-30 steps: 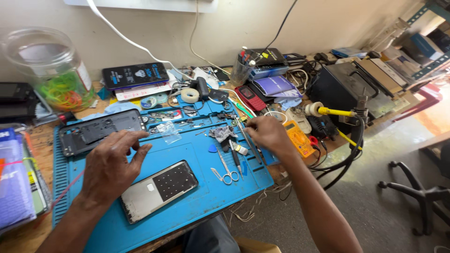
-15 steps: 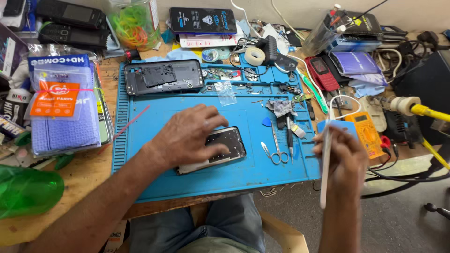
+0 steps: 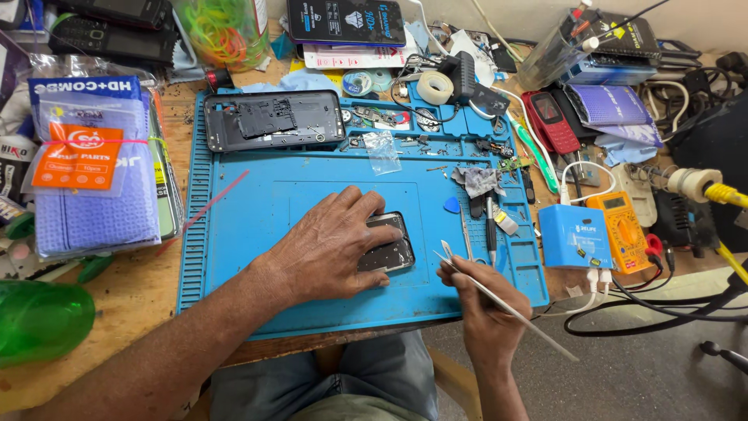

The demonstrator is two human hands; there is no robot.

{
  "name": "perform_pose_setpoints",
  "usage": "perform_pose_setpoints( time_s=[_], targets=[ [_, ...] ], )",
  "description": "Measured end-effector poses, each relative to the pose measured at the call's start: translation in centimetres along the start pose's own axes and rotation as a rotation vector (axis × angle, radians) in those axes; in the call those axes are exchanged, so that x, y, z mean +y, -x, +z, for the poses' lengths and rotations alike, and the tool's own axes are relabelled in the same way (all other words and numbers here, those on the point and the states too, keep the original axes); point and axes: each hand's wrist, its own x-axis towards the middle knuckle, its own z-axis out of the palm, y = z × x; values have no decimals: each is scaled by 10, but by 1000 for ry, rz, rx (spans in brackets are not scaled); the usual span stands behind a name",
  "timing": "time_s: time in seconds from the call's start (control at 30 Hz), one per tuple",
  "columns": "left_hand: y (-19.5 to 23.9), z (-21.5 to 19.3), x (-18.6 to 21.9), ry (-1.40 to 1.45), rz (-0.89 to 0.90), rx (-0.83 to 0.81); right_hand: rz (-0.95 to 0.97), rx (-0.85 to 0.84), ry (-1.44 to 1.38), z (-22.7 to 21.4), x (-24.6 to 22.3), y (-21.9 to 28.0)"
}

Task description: The person cleans the back of a disassembled smartphone using a spray bottle, a toothbrush, and a metal pick. They scrub the surface, scrape residue from the edges, and wipe the device with a cloth.

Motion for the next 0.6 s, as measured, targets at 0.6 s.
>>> perform_pose_setpoints(
  time_s=[0.6],
  targets=[
    [-2, 6, -4, 2, -36, -20, -155, -162, 467, 27, -29, -21]
  ],
)
